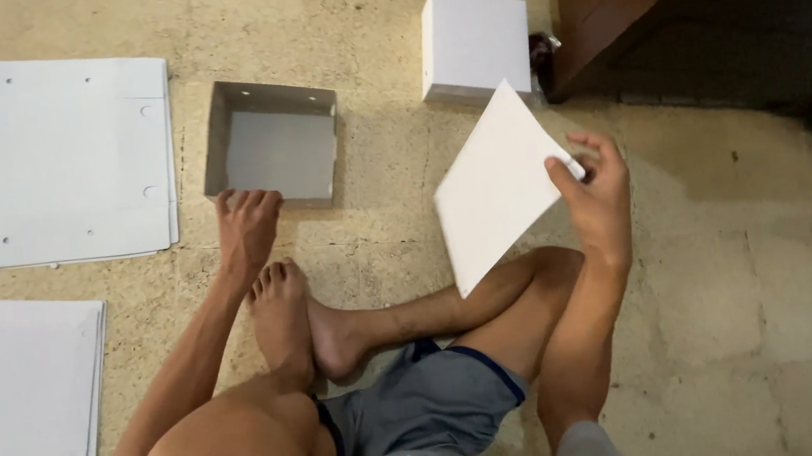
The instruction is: Assembling cardboard boxes by folding flat sheets and tucking in flaps while sitting on the floor.
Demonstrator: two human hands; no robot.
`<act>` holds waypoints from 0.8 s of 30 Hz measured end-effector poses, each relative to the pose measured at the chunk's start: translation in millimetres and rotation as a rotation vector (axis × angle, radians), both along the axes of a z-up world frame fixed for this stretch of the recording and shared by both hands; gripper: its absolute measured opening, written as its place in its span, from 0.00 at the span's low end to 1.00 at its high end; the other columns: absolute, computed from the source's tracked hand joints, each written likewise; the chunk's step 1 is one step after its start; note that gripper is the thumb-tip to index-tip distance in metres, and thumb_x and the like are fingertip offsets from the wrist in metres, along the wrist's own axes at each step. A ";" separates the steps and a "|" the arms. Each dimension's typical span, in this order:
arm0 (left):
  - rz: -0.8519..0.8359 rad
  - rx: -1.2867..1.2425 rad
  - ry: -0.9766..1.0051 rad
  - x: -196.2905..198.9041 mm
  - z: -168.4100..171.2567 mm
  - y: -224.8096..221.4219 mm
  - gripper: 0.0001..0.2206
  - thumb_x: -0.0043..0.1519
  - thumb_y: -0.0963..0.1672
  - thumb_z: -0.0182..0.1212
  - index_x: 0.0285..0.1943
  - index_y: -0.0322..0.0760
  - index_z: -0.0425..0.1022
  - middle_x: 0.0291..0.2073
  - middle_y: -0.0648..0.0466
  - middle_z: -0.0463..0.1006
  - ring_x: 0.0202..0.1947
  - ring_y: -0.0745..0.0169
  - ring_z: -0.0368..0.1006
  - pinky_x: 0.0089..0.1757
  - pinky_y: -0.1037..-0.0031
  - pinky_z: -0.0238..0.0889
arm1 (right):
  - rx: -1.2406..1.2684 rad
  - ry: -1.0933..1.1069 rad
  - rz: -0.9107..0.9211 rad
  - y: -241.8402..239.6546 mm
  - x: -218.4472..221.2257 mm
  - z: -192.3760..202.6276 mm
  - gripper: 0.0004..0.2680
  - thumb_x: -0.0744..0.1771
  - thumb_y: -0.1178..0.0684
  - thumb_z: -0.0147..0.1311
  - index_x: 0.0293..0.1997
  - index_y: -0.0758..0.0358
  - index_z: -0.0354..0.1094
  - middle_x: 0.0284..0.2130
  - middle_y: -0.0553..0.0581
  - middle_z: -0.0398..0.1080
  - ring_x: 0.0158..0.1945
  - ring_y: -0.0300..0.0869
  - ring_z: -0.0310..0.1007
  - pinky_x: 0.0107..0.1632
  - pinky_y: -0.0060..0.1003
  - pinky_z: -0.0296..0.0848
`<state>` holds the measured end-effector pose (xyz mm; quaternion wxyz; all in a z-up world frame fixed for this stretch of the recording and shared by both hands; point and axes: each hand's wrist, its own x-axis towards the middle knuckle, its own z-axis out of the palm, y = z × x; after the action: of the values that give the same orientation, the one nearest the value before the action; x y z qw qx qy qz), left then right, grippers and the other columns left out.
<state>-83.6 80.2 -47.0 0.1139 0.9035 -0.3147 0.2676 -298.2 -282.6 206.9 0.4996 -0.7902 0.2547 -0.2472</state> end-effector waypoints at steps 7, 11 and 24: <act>-0.054 -0.304 0.124 -30.0 17.7 -23.5 0.14 0.65 0.41 0.59 0.59 0.36 0.70 0.51 0.47 0.71 0.56 0.49 0.69 0.56 0.57 0.57 | -0.314 0.502 0.192 89.8 101.0 -18.7 0.19 0.68 0.54 0.52 0.65 0.67 0.53 0.44 0.69 0.71 0.44 0.50 0.75 0.41 0.44 0.76; -0.205 -0.560 0.423 -66.4 37.0 -48.8 0.15 0.64 0.38 0.55 0.60 0.30 0.67 0.47 0.40 0.70 0.47 0.34 0.73 0.46 0.53 0.67 | -0.328 0.675 0.441 119.4 158.4 -103.4 0.33 0.68 0.30 0.42 0.68 0.80 0.48 0.53 0.84 0.65 0.54 0.65 0.72 0.47 0.57 0.77; 0.123 -0.208 1.237 -72.7 -78.5 -62.0 0.14 0.66 0.52 0.51 0.61 0.64 0.67 0.53 0.69 0.78 0.54 0.63 0.75 0.59 0.29 0.43 | -0.642 0.734 -0.242 -101.6 74.5 -305.8 0.24 0.64 0.37 0.58 0.56 0.69 0.62 0.48 0.68 0.61 0.54 0.62 0.64 0.48 0.56 0.72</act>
<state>-156.3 18.2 -125.6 0.3466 0.8917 -0.1101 -0.2694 -223.7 -384.2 -98.9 0.0765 -0.9036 0.4147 -0.0752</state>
